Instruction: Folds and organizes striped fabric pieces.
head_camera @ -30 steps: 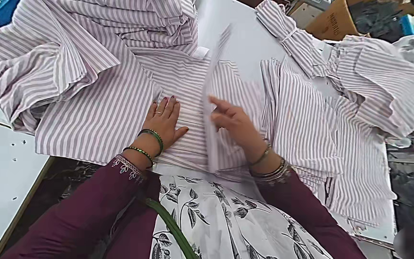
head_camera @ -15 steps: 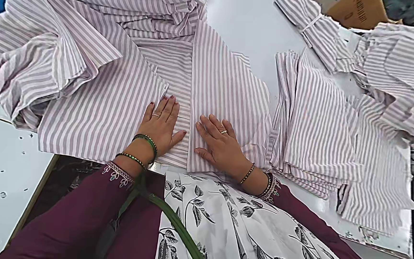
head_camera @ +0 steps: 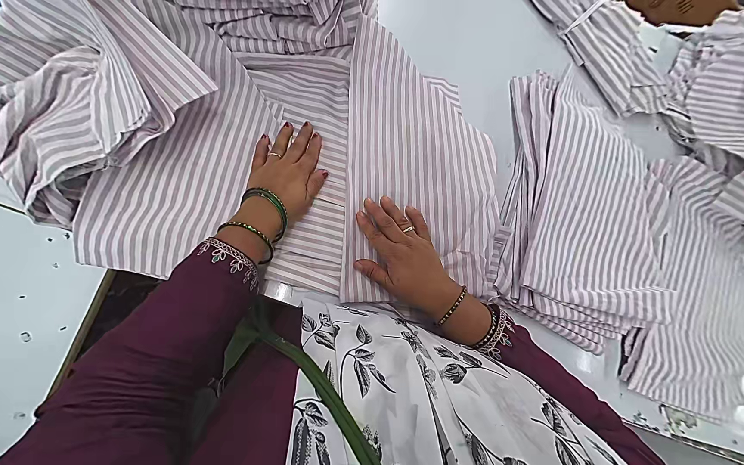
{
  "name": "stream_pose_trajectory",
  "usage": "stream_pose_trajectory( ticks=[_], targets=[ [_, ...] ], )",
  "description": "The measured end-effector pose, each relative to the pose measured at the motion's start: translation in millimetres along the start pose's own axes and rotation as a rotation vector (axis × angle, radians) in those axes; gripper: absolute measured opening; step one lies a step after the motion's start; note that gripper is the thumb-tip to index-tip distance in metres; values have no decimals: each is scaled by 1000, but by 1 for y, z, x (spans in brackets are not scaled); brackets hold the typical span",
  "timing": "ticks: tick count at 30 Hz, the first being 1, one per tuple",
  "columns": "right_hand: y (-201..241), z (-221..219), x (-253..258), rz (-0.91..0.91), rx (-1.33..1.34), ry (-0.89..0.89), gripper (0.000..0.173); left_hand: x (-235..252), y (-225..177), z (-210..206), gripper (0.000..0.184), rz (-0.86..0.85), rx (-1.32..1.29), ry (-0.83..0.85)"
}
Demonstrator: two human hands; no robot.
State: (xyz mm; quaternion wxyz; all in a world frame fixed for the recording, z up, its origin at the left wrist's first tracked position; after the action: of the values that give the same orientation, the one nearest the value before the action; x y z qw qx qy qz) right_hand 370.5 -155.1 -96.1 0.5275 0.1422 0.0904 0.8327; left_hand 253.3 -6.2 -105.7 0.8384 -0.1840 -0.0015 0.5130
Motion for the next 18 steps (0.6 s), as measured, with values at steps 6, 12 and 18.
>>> stream_pose_trajectory(
  ticks=[6, 12, 18],
  targets=[
    [-1, 0, 1, -5, -1, -7, 69, -4, -5, 0, 58, -75, -6, -27],
    [0, 3, 2, 0, 6, -27, 70, -24, -26, -8, 63, -261, 8, 30],
    [0, 4, 2, -5, 15, -16, 69, -53, -16, -13, 77, -311, -4, -45]
  ],
)
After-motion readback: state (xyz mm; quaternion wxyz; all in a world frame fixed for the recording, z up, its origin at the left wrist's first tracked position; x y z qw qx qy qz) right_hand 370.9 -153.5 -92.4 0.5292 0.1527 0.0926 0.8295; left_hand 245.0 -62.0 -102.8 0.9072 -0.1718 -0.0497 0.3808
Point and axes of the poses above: each hand's wrist, its own x-axis towards the middle knuckle, its own z-axis out of the back of the hand, y = z × x, the point moved 9 cm from there along x, towards the middle knuckle, and after that the axes turned 9 degrees about z, right-handed, at the moved point
